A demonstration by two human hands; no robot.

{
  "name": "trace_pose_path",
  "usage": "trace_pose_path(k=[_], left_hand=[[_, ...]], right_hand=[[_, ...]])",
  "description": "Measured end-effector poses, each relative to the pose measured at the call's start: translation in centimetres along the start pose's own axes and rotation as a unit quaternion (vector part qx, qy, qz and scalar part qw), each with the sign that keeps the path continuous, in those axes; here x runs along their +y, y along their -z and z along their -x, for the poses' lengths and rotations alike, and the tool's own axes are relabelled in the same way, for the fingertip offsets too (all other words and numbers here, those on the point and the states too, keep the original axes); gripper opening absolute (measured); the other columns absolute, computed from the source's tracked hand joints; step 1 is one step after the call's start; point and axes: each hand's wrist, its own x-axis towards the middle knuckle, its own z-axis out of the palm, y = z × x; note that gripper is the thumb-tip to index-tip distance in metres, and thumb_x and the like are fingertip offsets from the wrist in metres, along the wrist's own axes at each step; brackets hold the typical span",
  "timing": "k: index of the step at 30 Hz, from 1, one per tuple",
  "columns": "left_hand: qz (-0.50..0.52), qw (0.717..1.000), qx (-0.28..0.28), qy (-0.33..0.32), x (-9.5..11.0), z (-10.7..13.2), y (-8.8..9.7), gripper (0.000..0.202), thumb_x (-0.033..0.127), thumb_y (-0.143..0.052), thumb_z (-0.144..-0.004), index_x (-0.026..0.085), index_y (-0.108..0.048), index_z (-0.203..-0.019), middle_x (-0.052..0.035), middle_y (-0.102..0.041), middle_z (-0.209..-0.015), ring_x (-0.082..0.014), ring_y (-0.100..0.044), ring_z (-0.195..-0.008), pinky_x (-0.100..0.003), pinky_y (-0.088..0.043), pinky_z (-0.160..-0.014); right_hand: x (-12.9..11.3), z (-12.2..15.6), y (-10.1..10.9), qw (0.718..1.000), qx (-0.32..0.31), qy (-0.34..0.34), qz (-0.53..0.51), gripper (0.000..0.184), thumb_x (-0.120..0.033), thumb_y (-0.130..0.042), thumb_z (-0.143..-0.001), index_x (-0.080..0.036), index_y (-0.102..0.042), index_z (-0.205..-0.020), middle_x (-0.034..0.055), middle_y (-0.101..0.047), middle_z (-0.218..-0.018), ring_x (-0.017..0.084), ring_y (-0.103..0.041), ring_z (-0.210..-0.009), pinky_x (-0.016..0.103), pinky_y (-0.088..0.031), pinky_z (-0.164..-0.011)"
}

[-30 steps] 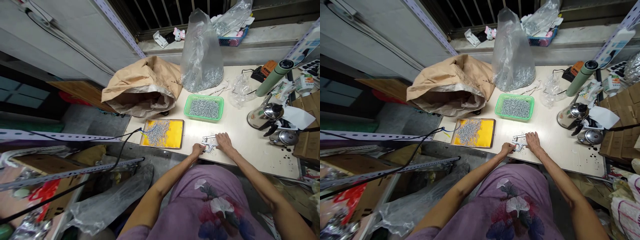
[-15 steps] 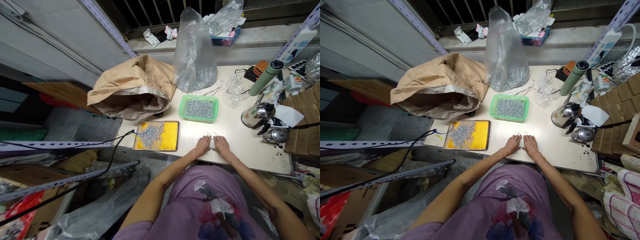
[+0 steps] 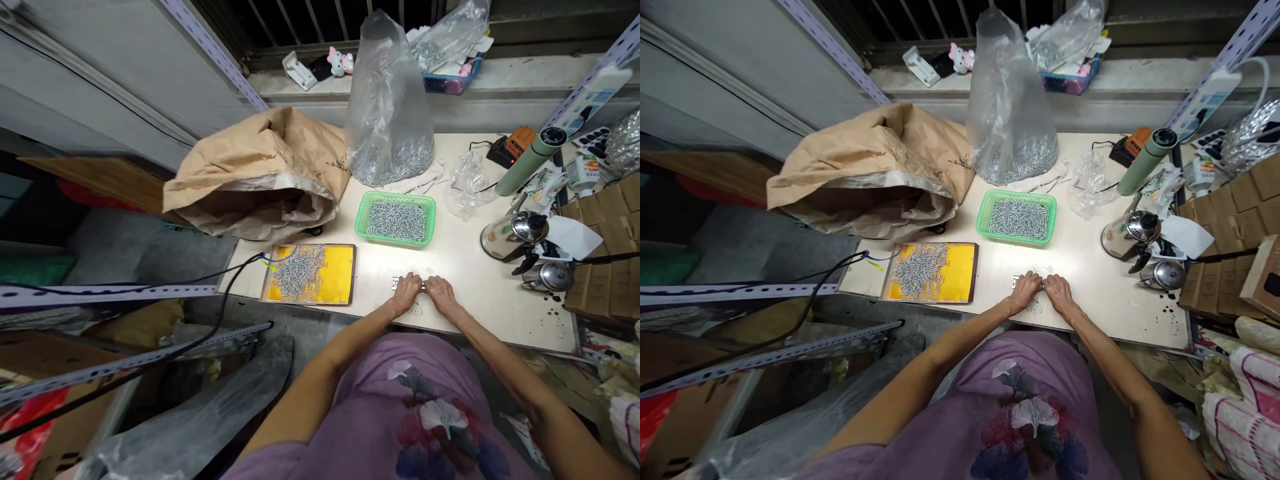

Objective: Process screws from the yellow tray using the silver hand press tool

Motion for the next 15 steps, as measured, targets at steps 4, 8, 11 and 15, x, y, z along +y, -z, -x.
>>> trace_pose_path(k=[4, 8, 11, 15], left_hand=[[0.0, 0.995, 0.096, -0.031, -0.5, 1.9, -2.3, 0.038, 0.017, -0.046, -0.092, 0.015, -0.045, -0.129, -0.0184, -0.046, -0.138, -0.0266, -0.041, -0.13, -0.048, -0.034, -0.104], [0.03, 0.984, 0.121, -0.124, -1.4, 5.0, -4.6, 0.044, 0.018, -0.043, -0.093, 0.019, -0.039, -0.137, -0.016, -0.039, -0.146, -0.0223, -0.029, -0.14, -0.046, -0.029, -0.11], [0.048, 0.98, 0.09, -0.173, -1.7, 6.4, -5.0, 0.051, 0.024, -0.051, -0.09, 0.019, -0.037, -0.139, -0.0153, -0.041, -0.145, -0.022, -0.027, -0.141, -0.043, -0.027, -0.112], [0.065, 0.981, 0.06, -0.175, -1.5, 6.8, -3.9, 0.052, 0.026, -0.05, -0.091, 0.016, -0.037, -0.14, -0.0152, -0.041, -0.144, -0.0215, -0.024, -0.142, -0.041, -0.024, -0.114]], right_hand=[[0.5, 0.5, 0.0, 0.999, 0.054, 0.006, -0.001, 0.041, -0.03, -0.057, -0.086, -0.016, -0.05, -0.124, 0.0131, -0.058, -0.109, 0.024, -0.049, -0.098, 0.033, -0.037, -0.082], [1.3, 0.5, -0.1, 0.998, 0.06, 0.027, -0.007, 0.047, -0.034, -0.058, -0.085, -0.015, -0.047, -0.126, 0.0129, -0.057, -0.113, 0.024, -0.047, -0.1, 0.032, -0.036, -0.084], [2.1, -0.7, 0.6, 0.999, 0.032, 0.014, 0.011, 0.026, -0.023, -0.051, -0.089, -0.019, -0.055, -0.114, 0.0107, -0.059, -0.106, 0.023, -0.047, -0.096, 0.031, -0.035, -0.079], [2.4, -3.1, 2.4, 0.999, 0.027, 0.002, 0.038, 0.022, -0.015, -0.04, -0.091, -0.018, -0.061, -0.097, 0.0103, -0.06, -0.095, 0.022, -0.047, -0.091, 0.032, -0.033, -0.077]])
